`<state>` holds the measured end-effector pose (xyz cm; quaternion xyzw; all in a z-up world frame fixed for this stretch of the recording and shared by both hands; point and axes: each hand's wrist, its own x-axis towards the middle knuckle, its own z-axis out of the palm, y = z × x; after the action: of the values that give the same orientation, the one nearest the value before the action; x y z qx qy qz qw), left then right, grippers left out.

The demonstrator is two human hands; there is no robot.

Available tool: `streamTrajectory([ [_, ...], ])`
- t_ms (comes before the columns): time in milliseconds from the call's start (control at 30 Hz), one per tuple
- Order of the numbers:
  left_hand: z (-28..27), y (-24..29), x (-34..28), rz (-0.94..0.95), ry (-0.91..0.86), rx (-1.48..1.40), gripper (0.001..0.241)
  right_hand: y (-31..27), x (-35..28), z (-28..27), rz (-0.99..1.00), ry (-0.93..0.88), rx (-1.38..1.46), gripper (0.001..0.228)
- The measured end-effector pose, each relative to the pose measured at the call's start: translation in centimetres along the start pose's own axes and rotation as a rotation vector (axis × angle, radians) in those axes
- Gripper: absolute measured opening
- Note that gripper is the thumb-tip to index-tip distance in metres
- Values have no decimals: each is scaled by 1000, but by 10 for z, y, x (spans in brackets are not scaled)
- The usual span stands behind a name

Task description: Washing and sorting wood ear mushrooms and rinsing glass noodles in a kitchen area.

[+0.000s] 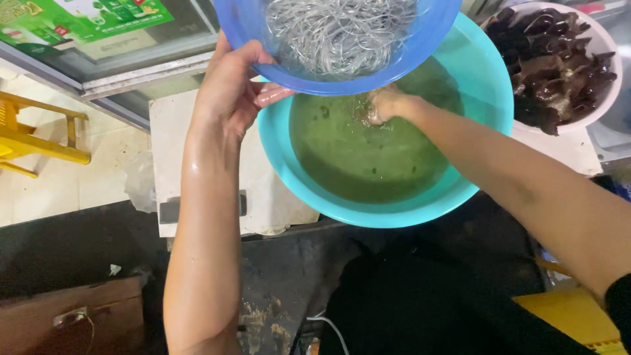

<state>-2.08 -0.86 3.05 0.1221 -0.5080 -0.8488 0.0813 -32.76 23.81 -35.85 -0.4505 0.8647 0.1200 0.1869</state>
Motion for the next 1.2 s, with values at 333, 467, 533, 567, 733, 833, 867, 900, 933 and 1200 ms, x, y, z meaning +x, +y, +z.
streamTrajectory([
  [333, 0, -3, -9, -44, 43, 19, 61, -162, -128, -131, -326, -45, 138, 52],
  [467, -5, -8, -6, -22, 37, 36, 66, -181, -168, -123, -349, -177, 134, 38],
  [533, -6, -9, -6, -24, 40, 50, 67, -170, -182, -115, -320, -298, 103, 33],
  [567, -6, -10, -6, -21, 24, 41, 67, -162, -188, -113, -384, -312, -66, 31],
  [733, -4, -11, -8, -20, -4, 19, 69, -112, -205, -114, -373, -260, -232, 40],
  [833, -1, -13, -10, -40, -25, -37, 67, -99, -226, -145, -138, -393, -318, 38],
  [867, 1, -13, -11, -52, -24, -34, 68, -92, -230, -146, -17, -418, -206, 37],
  [900, 2, -13, -12, -63, -24, -30, 69, -85, -234, -147, 104, -439, -93, 38],
  [933, 3, -13, -12, -64, -29, -29, 69, -72, -230, -133, 109, -438, -91, 38],
  [1200, 2, -26, 0, -66, -57, 5, 70, -24, -226, -85, -247, -634, -192, 28],
])
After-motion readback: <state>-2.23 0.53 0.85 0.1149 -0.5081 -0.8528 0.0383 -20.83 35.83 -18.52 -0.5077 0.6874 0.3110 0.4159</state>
